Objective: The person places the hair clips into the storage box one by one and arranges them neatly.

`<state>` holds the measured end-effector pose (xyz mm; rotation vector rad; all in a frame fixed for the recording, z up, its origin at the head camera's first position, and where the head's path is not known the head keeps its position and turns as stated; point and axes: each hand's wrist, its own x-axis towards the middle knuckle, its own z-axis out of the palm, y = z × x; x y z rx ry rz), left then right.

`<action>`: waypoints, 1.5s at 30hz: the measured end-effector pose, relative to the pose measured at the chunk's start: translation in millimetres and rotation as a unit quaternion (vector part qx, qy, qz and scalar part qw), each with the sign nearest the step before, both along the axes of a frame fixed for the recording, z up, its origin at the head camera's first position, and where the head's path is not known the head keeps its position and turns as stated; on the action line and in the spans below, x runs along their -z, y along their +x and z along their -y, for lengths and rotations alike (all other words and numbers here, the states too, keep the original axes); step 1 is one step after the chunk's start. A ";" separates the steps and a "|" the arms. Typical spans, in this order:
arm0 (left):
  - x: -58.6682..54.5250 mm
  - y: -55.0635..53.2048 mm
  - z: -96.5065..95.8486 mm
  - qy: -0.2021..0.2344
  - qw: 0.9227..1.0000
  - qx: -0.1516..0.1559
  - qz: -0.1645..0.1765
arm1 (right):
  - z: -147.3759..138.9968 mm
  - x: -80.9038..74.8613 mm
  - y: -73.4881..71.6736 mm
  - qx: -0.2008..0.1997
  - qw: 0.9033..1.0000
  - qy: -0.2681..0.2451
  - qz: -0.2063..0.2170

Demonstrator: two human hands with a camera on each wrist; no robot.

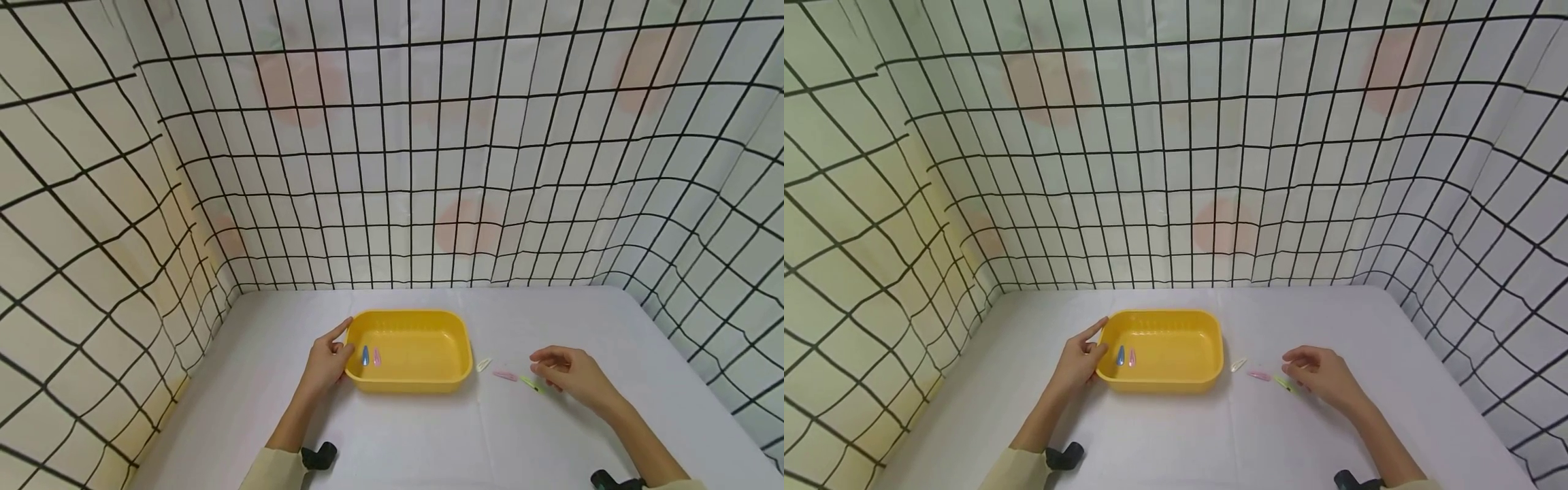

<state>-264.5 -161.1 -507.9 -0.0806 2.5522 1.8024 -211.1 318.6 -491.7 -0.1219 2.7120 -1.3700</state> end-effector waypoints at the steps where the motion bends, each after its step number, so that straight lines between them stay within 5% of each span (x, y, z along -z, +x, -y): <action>1: 0.3 0.0 0.1 0.000 1.000 0.001 0.000 | -1.0 1.7 0.9 0.000 1.000 0.003 0.002; 13: 2.7 -0.9 -0.1 0.005 1.000 0.004 0.005 | -7.0 17.4 5.8 0.005 1.000 0.015 0.021; 30: 3.9 -2.1 0.8 0.004 1.000 0.003 0.007 | -7.4 24.3 9.1 -0.027 0.997 0.065 -0.011; 45: 0.1 -0.4 -0.2 0.006 1.000 0.004 0.006 | -2.4 23.4 10.3 -0.016 0.994 0.105 -0.037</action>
